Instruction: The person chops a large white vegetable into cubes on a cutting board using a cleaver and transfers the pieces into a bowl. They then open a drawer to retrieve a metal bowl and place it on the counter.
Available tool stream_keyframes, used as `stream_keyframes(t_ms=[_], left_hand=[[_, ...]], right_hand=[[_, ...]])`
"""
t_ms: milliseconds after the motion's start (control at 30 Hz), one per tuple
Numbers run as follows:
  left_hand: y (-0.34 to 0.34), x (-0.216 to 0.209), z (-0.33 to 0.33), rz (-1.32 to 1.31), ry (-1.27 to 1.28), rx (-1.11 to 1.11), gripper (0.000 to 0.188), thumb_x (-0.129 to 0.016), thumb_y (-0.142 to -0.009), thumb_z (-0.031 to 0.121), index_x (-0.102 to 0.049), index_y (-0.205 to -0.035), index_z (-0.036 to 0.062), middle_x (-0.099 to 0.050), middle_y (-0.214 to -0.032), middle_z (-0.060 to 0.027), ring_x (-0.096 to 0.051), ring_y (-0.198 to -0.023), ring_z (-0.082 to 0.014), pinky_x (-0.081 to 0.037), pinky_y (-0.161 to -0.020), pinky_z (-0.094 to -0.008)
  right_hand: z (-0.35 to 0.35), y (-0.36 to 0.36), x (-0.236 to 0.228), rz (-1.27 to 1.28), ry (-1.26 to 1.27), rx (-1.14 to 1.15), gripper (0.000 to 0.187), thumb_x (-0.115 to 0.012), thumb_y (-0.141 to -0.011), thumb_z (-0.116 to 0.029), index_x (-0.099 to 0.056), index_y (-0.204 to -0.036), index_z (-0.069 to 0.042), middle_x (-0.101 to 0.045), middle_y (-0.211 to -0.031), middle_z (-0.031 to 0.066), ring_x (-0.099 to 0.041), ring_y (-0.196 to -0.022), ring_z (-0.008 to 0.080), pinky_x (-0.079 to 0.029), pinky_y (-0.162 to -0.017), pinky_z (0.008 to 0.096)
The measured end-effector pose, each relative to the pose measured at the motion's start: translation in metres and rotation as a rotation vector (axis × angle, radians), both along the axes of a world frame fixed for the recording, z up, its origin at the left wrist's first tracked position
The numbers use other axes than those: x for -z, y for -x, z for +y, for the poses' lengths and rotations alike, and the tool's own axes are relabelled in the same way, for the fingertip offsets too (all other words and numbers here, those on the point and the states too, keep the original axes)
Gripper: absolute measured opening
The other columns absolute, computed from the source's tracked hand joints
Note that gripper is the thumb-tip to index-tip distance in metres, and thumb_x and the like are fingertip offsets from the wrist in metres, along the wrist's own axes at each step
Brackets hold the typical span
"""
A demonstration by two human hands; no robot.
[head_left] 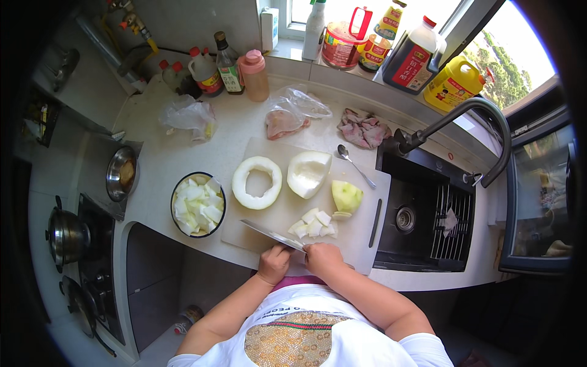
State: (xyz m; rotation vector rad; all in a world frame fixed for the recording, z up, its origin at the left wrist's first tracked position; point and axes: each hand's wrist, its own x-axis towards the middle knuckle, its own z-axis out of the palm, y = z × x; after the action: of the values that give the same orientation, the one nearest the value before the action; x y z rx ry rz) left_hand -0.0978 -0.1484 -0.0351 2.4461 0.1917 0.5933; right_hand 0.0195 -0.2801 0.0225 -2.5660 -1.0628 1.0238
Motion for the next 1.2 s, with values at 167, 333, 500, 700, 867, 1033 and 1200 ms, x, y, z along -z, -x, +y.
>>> stream_keyframes(t_ms=[167, 333, 500, 700, 867, 1033, 1200], left_hand=[[0.001, 0.003, 0.002, -0.047, 0.009, 0.006, 0.018, -0.065, -0.071, 0.001, -0.071, -0.087, 0.0085, -0.067, -0.09, -0.008, -0.066, -0.069, -0.0261, -0.055, -0.06, -0.0355], [-0.003, 0.001, 0.001, -0.061, -0.028, 0.01, 0.02, -0.066, -0.071, 0.002, -0.071, -0.089, 0.0089, -0.067, -0.089, -0.0083, -0.067, -0.07, -0.0261, -0.055, -0.057, -0.0353], [-0.003, 0.002, 0.002, -0.05, -0.045, 0.008, 0.02, -0.067, -0.072, 0.002, -0.072, -0.09, 0.0093, -0.067, -0.088, -0.0084, -0.067, -0.068, -0.0259, -0.055, -0.055, -0.0354], [-0.006, -0.002, 0.002, -0.048, 0.004, 0.009, 0.019, -0.067, -0.072, 0.001, -0.072, -0.09, 0.0077, -0.068, -0.09, -0.0093, -0.068, -0.07, -0.0269, -0.056, -0.058, -0.036], [0.001, 0.003, 0.001, -0.018, 0.018, 0.003, 0.017, -0.067, -0.071, 0.0, -0.072, -0.086, 0.0064, -0.069, -0.091, -0.0107, -0.068, -0.074, -0.0289, -0.056, -0.062, -0.0366], [0.004, 0.003, 0.001, 0.014, 0.001, -0.007, 0.019, -0.066, -0.07, 0.001, -0.073, -0.086, 0.0088, -0.067, -0.088, -0.0082, -0.066, -0.067, -0.0268, -0.055, -0.059, -0.0359], [0.002, 0.002, 0.001, -0.029, 0.022, -0.01, 0.021, -0.066, -0.07, -0.001, -0.072, -0.087, 0.0086, -0.067, -0.09, -0.0093, -0.067, -0.07, -0.0279, -0.055, -0.06, -0.0365]], right_hand=[[-0.005, -0.004, -0.018, -0.012, -0.082, 0.054, 0.022, -0.057, -0.082, -0.017, -0.07, -0.098, -0.01, -0.069, -0.087, 0.0169, -0.067, -0.081, 0.0358, -0.054, -0.074, 0.0459], [-0.035, -0.002, -0.045, -0.014, -0.078, 0.048, 0.026, -0.057, -0.082, -0.017, -0.071, -0.104, -0.013, -0.069, -0.086, 0.0156, -0.067, -0.078, 0.035, -0.054, -0.073, 0.046], [-0.047, 0.0, -0.045, -0.018, -0.056, 0.04, 0.026, -0.057, -0.082, -0.017, -0.073, -0.103, -0.013, -0.07, -0.087, 0.0154, -0.067, -0.077, 0.035, -0.054, -0.073, 0.0459], [-0.033, -0.003, -0.041, 0.007, -0.021, 0.018, 0.027, -0.057, -0.082, -0.017, -0.073, -0.104, -0.013, -0.07, -0.088, 0.0161, -0.067, -0.078, 0.0347, -0.054, -0.072, 0.0455], [-0.005, -0.002, -0.022, 0.033, 0.048, -0.005, 0.026, -0.056, -0.081, -0.016, -0.073, -0.101, -0.014, -0.07, -0.086, 0.0166, -0.068, -0.078, 0.0347, -0.054, -0.071, 0.0463], [0.005, 0.004, 0.002, -0.012, -0.002, -0.019, 0.021, -0.057, -0.081, -0.017, -0.072, -0.095, -0.013, -0.07, -0.083, 0.0163, -0.068, -0.077, 0.0348, -0.054, -0.069, 0.0468], [-0.004, 0.006, -0.005, -0.038, -0.141, 0.046, 0.023, -0.057, -0.081, -0.017, -0.072, -0.098, -0.013, -0.069, -0.082, 0.0153, -0.066, -0.075, 0.0355, -0.053, -0.069, 0.0467]])
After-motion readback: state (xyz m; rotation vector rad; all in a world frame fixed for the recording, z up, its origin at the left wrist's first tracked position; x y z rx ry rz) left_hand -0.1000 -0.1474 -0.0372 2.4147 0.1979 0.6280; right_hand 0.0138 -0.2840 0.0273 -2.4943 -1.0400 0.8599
